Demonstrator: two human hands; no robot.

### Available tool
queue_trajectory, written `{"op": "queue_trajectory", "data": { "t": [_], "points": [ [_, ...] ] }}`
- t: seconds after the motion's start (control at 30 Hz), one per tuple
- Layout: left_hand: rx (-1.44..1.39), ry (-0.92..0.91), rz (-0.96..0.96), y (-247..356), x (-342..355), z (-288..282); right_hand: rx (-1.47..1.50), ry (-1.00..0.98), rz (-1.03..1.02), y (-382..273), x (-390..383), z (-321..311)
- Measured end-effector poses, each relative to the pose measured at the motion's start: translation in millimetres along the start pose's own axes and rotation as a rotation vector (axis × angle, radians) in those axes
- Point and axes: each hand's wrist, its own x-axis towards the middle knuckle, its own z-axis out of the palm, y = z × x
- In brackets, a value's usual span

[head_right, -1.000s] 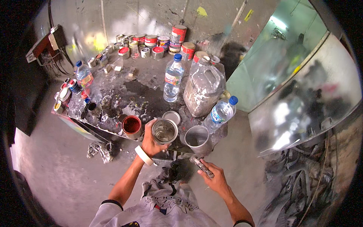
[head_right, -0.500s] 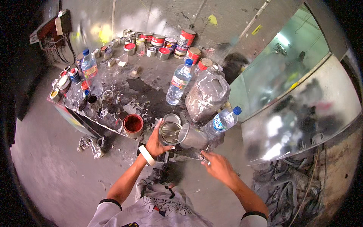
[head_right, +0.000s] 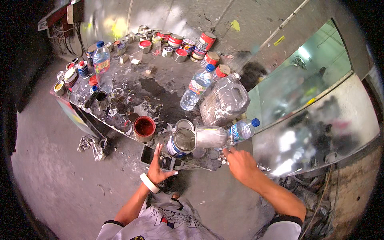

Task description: The person prepares paint by pouring liquid from a can into a spray gun cup and adding water from a bottle. They then walk to a car in a paint booth and spray paint the front bumper area, which is partially covered with masking paper.

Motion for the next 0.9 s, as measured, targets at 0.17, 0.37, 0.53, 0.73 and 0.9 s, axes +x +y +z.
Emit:
{"op": "queue_trajectory", "data": {
  "t": [0.17,0.37,0.53,0.73,0.9],
  "points": [
    [0.006,-0.008,-0.094,-20.9,-41.5,-14.1,-0.188,-0.043,-0.055,-15.1,9.2,-25.8],
    [0.130,-0.051,-0.288,-54.7,-89.6,-34.8,-0.296,-0.079,-0.015,-26.0,5.4,-49.1],
    [0.328,-0.234,-0.527,-88.6,-128.1,-52.8,-0.313,-0.028,-0.029,-26.8,-1.6,-61.1],
    [0.485,-0.570,-0.766,-99.8,-149.1,-64.3,-0.380,-0.015,0.017,-33.1,-12.3,-80.7],
    [0.464,-0.601,-0.755,-121.1,-163.4,-64.0,-0.373,0.047,0.041,-34.2,-22.6,-93.4]
  ]
}}
